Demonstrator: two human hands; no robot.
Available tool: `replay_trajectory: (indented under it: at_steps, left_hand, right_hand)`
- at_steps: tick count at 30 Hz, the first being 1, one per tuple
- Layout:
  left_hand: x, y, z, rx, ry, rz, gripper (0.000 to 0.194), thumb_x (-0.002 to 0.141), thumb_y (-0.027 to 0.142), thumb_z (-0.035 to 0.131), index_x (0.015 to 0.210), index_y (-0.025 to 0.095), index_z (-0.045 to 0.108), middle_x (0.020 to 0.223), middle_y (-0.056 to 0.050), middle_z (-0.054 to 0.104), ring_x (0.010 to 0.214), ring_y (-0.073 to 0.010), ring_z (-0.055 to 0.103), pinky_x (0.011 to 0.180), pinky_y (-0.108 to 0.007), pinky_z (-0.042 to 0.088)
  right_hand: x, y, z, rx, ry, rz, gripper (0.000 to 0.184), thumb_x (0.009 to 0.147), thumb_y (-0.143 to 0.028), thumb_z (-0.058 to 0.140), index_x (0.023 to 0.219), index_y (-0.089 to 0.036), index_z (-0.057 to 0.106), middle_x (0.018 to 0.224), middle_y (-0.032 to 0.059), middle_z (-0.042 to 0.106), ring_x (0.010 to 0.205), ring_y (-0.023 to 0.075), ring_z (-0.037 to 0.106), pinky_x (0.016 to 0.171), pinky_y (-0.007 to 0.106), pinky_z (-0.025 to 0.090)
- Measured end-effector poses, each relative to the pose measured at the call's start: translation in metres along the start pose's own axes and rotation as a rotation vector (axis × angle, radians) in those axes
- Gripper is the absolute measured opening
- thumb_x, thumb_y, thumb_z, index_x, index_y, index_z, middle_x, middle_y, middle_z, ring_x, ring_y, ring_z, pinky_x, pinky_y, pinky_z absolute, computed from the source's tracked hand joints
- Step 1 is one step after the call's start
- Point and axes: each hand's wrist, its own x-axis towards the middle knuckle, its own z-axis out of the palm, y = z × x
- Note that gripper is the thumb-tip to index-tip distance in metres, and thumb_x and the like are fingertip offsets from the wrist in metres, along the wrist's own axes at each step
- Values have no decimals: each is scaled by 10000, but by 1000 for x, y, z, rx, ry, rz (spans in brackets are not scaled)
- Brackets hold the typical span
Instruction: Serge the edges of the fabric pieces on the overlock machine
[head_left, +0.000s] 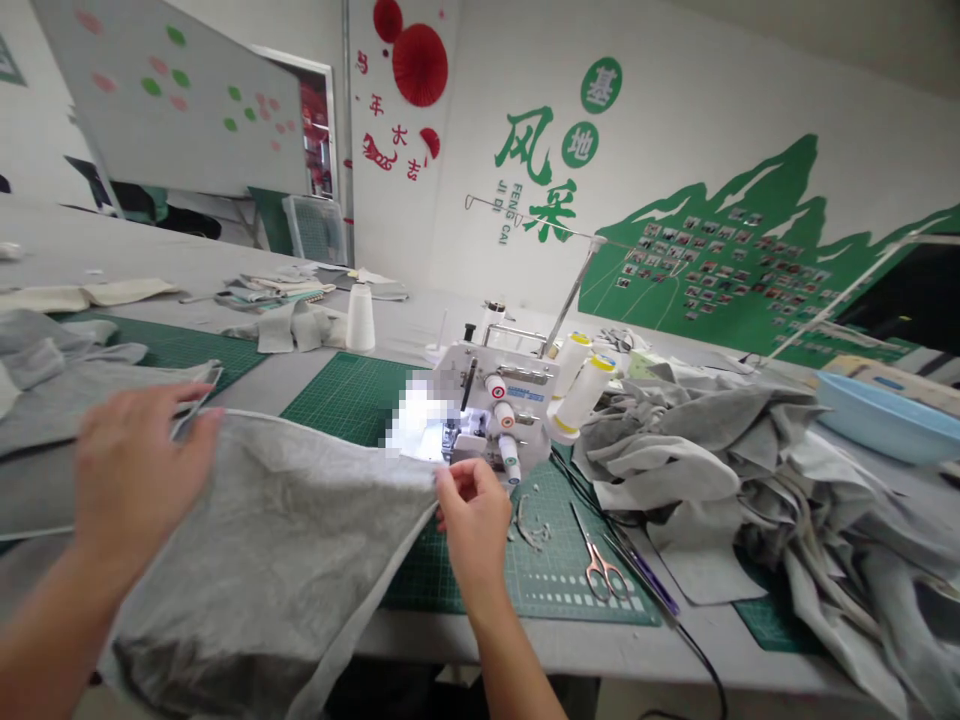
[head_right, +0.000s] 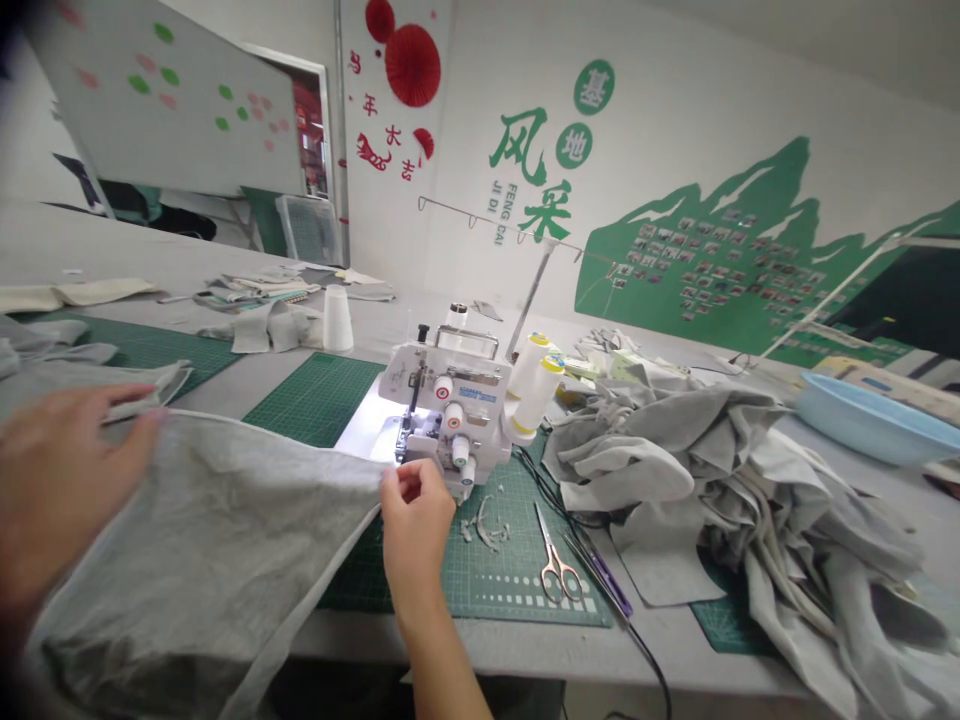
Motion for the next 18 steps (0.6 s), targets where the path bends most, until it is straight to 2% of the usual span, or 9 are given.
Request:
replay_trajectory:
  at_steps: [1,2,4,5,7,10,12,15,18]
  left_hand:
    - [-5,21,7,56,146,63,426,1019,392,349,1303,111,497,1173,34,604,1339,-301,424,1084,-437,376]
    - [-11,42,16,12,227,202,373,1014,354,378,1262,125,537,1226,9,597,1301,-282,471,1120,-443,347]
    - [-25,82,37,-139,-3,569,285,990,280,477,1244,199,578,1260,0,622,1217,-209,555,1106,-350,405]
    - [-30,98,47,-183,-114,658,329,984,247,497,1306,207,551,1317,-27,612,1236,-200,549,1105,-335,421]
    - [-37,120,66,-198,-219,694,411,961,180,506,1372,176,503,1380,-86,583,1266,-216,532,1107,-366,437]
    - [-39,128,82,-110,-209,676,462,921,148,549,1381,145,502,1384,-126,579,1269,-268,525,1102,-455,440]
    - [-38,126,86,-71,-205,671,487,901,148,581,1383,150,509,1383,-123,578,1265,-279,523,1097,-469,440]
    - [-37,125,86,-52,-223,657,523,868,148,614,1382,173,526,1393,-112,567,1268,-283,513,1093,-468,437]
    - [-37,128,83,-42,-252,629,545,832,133,608,1371,186,547,1410,-112,554,1291,-296,487,1094,-484,423]
  right_hand:
    - [1,1,2,14,3,15,182,808,-333,680,719,-193,604,559,-50,553,464,126,525,387,203,395]
    - [2,2,3,26,1,26,185,805,-341,678,727,-194,598,547,-55,547,446,125,522,372,203,395]
    - [4,4,4,59,-7,46,202,801,-361,678,735,-193,588,534,-61,547,421,124,524,359,205,403]
    - [5,4,4,77,-12,52,211,801,-369,677,736,-193,582,531,-62,550,416,124,530,363,207,411]
    - [7,5,2,111,-23,58,227,809,-386,667,734,-193,572,526,-62,555,413,126,542,379,214,423]
    - [8,8,-2,142,-35,56,241,844,-402,631,743,-189,579,543,-55,562,434,132,552,417,231,449]
    - [1,12,-5,142,-28,29,204,878,-380,603,824,-184,606,627,-35,605,501,140,580,482,246,483]
    - [-19,21,-7,59,16,-101,118,918,-290,561,964,-197,617,813,2,661,687,161,634,652,271,512]
    - [-40,31,-6,-6,37,-156,56,906,-236,579,945,-211,610,868,14,664,790,179,635,733,280,495]
